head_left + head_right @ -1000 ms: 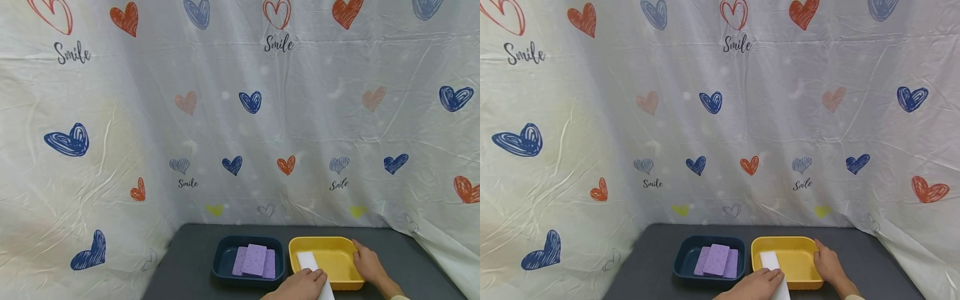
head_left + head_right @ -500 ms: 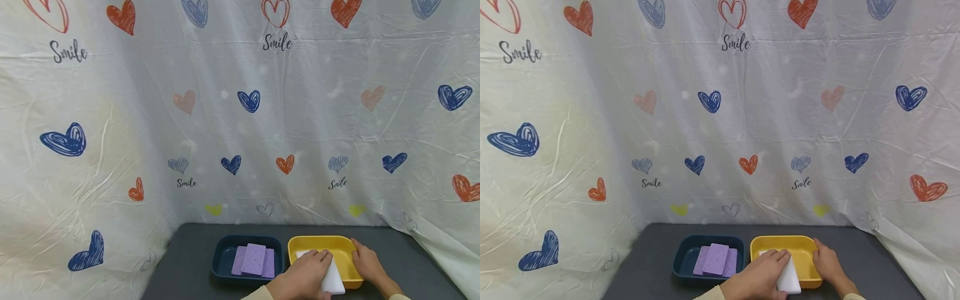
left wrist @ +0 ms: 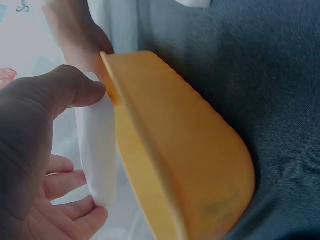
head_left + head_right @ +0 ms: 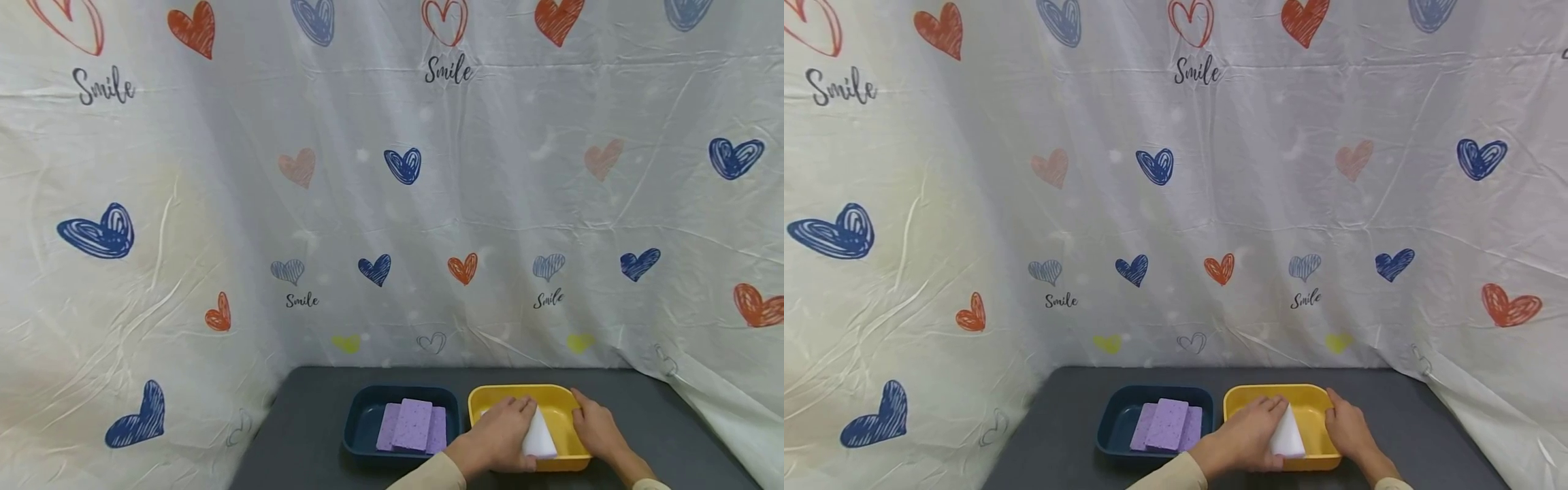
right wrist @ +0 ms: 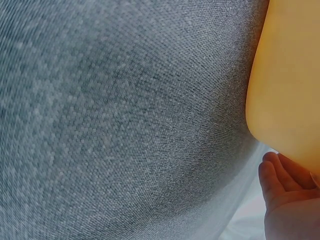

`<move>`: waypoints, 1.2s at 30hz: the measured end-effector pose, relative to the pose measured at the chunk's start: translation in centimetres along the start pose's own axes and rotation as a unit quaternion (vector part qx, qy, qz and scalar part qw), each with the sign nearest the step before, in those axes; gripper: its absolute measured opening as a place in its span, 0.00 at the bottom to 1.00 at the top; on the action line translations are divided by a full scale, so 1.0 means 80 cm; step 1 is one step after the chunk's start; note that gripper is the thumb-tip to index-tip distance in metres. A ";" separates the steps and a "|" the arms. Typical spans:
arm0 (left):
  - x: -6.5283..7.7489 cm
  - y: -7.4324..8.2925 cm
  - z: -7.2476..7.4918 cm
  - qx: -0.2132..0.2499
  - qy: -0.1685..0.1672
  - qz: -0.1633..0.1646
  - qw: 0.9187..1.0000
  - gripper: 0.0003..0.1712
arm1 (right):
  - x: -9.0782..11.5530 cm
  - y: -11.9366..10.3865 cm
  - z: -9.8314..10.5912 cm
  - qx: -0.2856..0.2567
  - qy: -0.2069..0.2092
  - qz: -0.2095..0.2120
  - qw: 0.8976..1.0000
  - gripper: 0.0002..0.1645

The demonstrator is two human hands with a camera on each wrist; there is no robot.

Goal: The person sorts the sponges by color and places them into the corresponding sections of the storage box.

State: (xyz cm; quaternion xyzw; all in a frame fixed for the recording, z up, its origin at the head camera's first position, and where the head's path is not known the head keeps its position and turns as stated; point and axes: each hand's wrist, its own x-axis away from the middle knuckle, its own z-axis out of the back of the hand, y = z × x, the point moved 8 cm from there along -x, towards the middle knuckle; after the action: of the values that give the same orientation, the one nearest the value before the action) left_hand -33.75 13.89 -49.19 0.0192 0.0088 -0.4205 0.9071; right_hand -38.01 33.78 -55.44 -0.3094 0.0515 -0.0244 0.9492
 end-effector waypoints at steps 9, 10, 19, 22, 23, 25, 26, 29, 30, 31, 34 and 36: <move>-0.015 -0.010 -0.013 0.007 0.010 0.007 1.000 0.53 | 0.001 -0.001 0.004 0.006 0.008 0.010 1.000 0.32; -0.017 -0.011 -0.013 0.011 0.008 0.010 1.000 0.52 | 0.001 -0.002 0.005 0.008 0.010 0.011 1.000 0.32; -0.030 -0.015 -0.016 0.030 -0.002 0.023 0.999 0.53 | 0.001 -0.003 0.007 0.014 0.022 0.023 0.999 0.32; -0.034 -0.017 -0.021 0.040 -0.008 0.026 0.999 0.53 | 0.001 -0.003 0.006 0.015 0.024 0.025 0.999 0.31; -0.035 -0.017 -0.023 0.045 -0.011 0.028 0.999 0.53 | 0.001 -0.002 0.005 0.015 0.024 0.024 0.999 0.31; -0.037 -0.018 -0.026 0.049 -0.015 0.028 0.998 0.52 | 0.001 -0.003 0.005 0.013 0.024 0.023 0.999 0.31; -0.038 -0.019 -0.027 0.051 -0.017 0.028 0.998 0.52 | 0.000 -0.003 0.005 0.014 0.025 0.023 0.999 0.31; -0.040 -0.020 -0.028 0.052 -0.021 0.026 0.998 0.51 | 0.000 -0.004 0.005 0.015 0.028 0.024 0.999 0.31; -0.041 -0.020 -0.029 0.053 -0.022 0.026 0.998 0.50 | 0.000 -0.004 0.005 0.016 0.030 0.025 0.999 0.31; -0.042 -0.021 -0.030 0.053 -0.024 0.027 0.998 0.50 | 0.000 -0.004 0.006 0.015 0.031 0.024 0.999 0.31; -0.044 -0.024 -0.034 0.057 -0.031 0.034 0.997 0.49 | 0.000 -0.004 0.005 0.013 0.031 0.023 0.999 0.31; -0.045 -0.026 -0.038 0.057 -0.035 0.037 0.997 0.48 | 0.000 -0.004 0.005 0.012 0.031 0.022 0.999 0.31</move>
State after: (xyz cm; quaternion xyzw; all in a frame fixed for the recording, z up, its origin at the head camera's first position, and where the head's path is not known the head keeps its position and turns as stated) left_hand -37.63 15.44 -52.19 0.0563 -0.0477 -0.3866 0.9193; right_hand -37.98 33.76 -54.92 -0.2957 0.0873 -0.0137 0.9512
